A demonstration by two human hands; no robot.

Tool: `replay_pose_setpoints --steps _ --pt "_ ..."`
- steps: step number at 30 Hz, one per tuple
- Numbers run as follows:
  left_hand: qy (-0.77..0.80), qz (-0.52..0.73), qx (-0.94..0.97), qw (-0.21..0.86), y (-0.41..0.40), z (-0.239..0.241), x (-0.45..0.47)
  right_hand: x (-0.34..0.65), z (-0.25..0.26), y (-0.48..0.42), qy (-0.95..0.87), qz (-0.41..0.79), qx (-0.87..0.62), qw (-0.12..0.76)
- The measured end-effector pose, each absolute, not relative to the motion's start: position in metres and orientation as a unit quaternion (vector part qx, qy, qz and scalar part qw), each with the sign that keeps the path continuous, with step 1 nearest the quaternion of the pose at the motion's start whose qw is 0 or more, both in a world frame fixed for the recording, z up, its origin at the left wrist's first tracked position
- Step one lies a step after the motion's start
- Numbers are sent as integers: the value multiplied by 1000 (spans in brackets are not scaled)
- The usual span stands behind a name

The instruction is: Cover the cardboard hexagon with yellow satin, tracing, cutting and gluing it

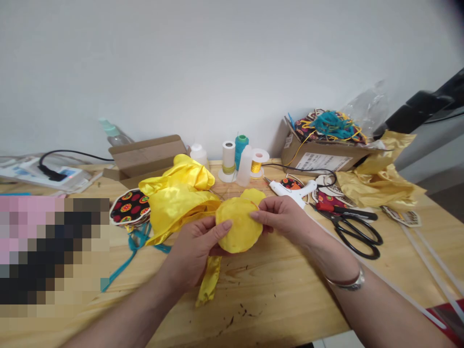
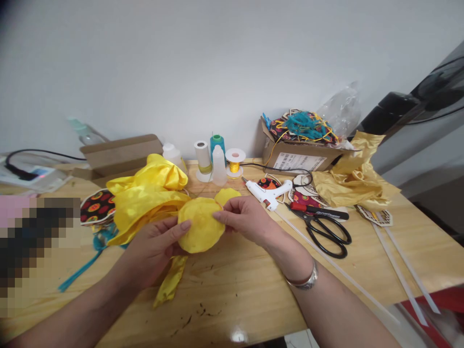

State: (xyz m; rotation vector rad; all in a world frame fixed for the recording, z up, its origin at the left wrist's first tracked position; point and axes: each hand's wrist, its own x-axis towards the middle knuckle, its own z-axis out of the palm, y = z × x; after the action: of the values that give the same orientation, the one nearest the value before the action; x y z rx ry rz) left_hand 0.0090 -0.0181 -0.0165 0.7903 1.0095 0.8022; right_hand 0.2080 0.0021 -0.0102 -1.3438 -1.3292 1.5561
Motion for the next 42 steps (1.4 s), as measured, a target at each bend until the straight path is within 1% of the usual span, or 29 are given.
replay_pose_setpoints --steps 4,11,18,21,25,30,35,37,38,42 --pt "471 345 363 726 -20 -19 8 208 -11 2 -497 588 -524 364" --pt "492 315 380 717 -25 -16 12 208 -18 3 -498 591 -518 366" --pt "451 344 349 746 -21 -18 9 209 -11 2 -492 594 -516 372" --pt "422 364 325 764 -17 -17 7 210 -7 1 -506 608 -509 339" --pt "428 352 350 755 -16 -16 3 214 -7 -1 -558 637 -465 257" --pt "416 257 399 776 -17 -20 -2 220 -6 -3 -631 633 -419 163" --pt "402 194 434 782 -17 -21 -2 222 -5 -3 -667 621 -392 126" --pt "402 197 418 790 -17 -21 -2 221 -6 -3 -665 627 -382 135" --pt "404 207 404 794 -16 -22 -2 221 -7 -2 -658 632 -379 155" --pt "433 300 343 778 -14 -20 0 217 -15 1 -577 644 -415 282"
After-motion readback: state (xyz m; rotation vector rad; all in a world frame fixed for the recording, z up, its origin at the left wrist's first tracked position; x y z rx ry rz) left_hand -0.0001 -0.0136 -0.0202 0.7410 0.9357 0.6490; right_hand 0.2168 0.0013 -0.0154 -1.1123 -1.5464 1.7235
